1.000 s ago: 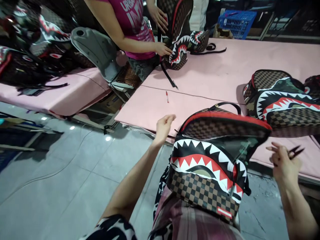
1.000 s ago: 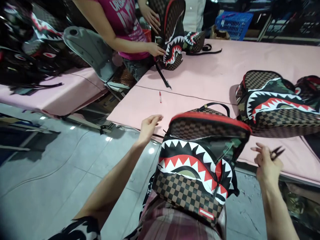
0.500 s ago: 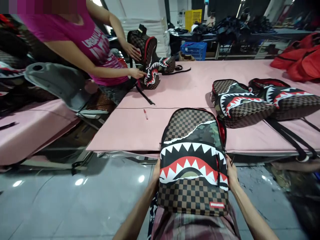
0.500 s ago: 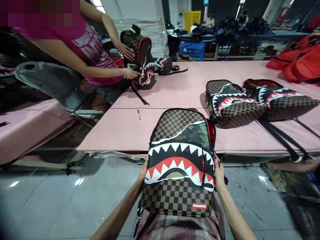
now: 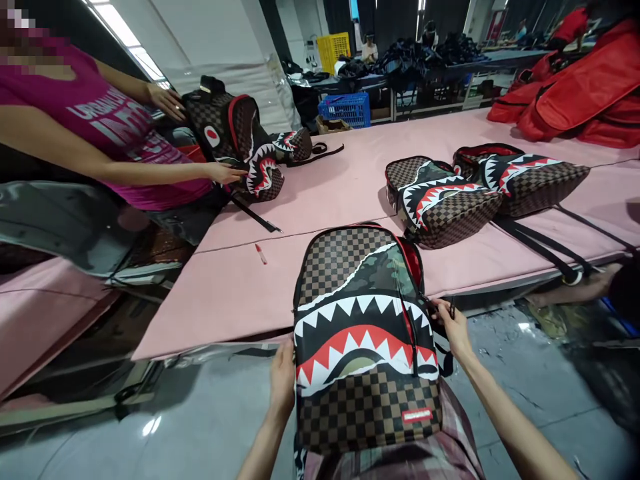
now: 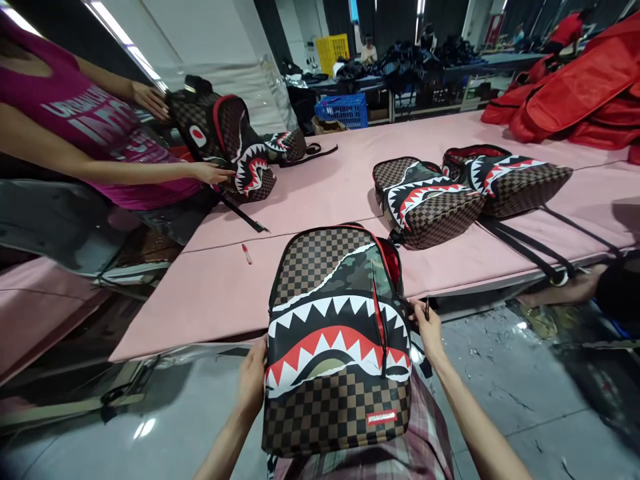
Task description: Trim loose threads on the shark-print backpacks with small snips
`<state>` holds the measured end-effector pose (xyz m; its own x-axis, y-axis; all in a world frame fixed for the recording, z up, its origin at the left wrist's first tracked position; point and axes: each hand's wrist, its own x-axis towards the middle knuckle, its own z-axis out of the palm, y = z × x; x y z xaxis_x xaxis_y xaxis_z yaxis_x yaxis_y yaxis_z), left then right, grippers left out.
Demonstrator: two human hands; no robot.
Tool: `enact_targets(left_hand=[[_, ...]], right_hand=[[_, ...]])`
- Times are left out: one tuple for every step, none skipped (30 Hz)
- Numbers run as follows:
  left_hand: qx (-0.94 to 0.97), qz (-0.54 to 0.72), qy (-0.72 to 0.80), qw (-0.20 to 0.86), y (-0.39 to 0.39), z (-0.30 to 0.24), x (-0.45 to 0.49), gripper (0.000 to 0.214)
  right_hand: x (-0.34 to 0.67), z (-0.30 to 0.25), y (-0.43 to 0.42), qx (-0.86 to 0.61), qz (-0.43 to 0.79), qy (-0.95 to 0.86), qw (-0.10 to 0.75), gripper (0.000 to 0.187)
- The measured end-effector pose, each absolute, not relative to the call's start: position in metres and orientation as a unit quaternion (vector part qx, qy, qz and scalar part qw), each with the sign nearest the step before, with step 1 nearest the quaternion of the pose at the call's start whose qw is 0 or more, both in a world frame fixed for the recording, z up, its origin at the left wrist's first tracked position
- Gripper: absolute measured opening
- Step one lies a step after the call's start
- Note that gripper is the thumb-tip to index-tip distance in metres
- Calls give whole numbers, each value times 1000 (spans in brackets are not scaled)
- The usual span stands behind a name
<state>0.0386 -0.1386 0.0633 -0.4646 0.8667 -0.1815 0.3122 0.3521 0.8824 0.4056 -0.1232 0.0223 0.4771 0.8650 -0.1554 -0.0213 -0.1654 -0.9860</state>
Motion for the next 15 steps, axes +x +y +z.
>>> enact_targets(left_hand=[[435,420,741,293,-138,71,44,38],[491,424,722,241,-138,80,54,35],[552,421,695,188,-138,90,67,31],[610,408,663,149,-137,99,84,27],[655,387,638,123,-136,108,105,24],[685,358,624,117,-134,116,128,24],[706,320,617,134,-131,122,152,27],[723,279,615,145,-127,127,175,35],[733,234,622,143,-122,129,194,45],[737,185,634,145,-117,129,210,52],[732,140,649,155,-112,127,220,55],[722,102,661,177,-106,124,224,56],[711,80,666,212,-101,119,224,54],[698,76,664,256,-96,114,221,53],[685,89,655,305,-93,108,215,53]], right_hand=[[406,27,-122,-651,394,-332,558,53],[405,33,-120,-647,394,-341,557,51],[402,38,-118,-643,395,-351,555,47],[398,43,-117,-636,400,-363,551,43],[393,48,-116,-628,407,-376,546,40],[387,52,-116,-620,416,-387,541,38],[382,56,-116,-613,425,-396,536,36],[377,59,-118,-606,432,-401,533,36],[374,61,-120,-601,438,-404,532,36],[374,63,-124,-599,440,-405,533,37],[375,65,-129,-598,437,-411,532,37],[377,67,-136,-597,431,-426,526,37],[380,69,-144,-595,420,-455,513,36],[384,72,-153,-587,403,-499,494,33],[387,75,-163,-571,379,-558,467,29]])
